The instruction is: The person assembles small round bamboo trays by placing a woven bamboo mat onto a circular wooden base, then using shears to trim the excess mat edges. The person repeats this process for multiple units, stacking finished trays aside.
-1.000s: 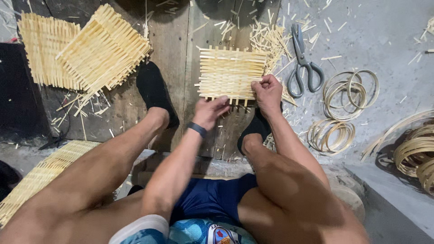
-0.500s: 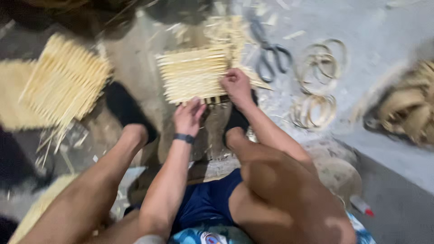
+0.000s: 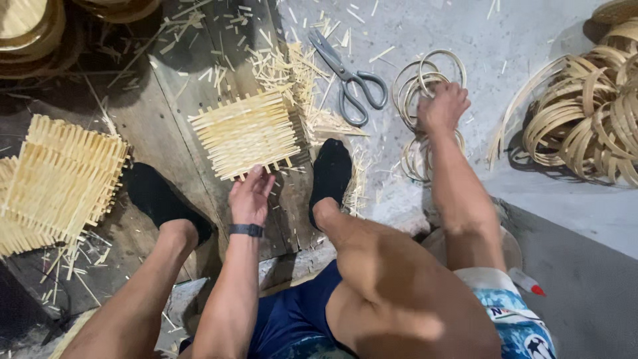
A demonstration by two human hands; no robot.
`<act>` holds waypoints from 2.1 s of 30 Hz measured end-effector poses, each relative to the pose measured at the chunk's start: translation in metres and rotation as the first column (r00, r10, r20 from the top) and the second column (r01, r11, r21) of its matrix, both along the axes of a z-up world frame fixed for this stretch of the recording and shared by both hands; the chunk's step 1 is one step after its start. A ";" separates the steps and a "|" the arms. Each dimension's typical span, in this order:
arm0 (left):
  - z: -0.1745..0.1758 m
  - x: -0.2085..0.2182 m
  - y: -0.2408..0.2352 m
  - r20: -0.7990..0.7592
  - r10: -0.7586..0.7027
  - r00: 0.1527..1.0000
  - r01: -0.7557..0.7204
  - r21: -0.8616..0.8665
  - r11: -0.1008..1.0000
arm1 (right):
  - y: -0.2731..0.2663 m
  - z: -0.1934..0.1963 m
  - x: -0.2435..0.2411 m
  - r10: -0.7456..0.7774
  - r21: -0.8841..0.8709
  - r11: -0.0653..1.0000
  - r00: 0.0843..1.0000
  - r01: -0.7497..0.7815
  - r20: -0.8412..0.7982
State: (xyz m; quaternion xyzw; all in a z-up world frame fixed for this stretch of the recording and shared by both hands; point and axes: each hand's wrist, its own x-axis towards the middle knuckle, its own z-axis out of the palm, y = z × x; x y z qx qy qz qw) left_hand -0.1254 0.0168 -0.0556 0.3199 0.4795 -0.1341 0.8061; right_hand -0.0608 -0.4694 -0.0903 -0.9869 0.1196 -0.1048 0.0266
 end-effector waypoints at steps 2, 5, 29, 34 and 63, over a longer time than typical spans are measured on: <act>0.019 -0.003 -0.003 -0.028 -0.221 0.975 0.223 0.068 0.972 | 0.003 0.013 0.006 0.000 0.078 0.997 1.000 -0.001 0.013; 0.056 -0.005 -0.021 -0.179 -0.553 0.814 0.572 0.081 0.816 | 0.036 0.046 0.023 -0.023 0.421 0.907 0.996 -0.016 0.086; 0.236 0.071 -0.004 0.629 -0.286 0.722 0.537 -0.249 0.806 | 0.290 0.358 0.044 0.876 0.395 0.361 0.452 -0.845 0.168; 0.259 0.092 0.013 0.467 -0.584 0.663 0.691 -0.084 0.718 | 0.315 0.350 0.039 0.931 0.289 0.244 0.307 -0.926 0.198; 0.192 0.108 0.056 0.525 -0.084 0.847 0.250 -0.254 0.934 | 0.306 0.220 0.051 0.351 0.739 -0.604 0.932 0.299 -0.090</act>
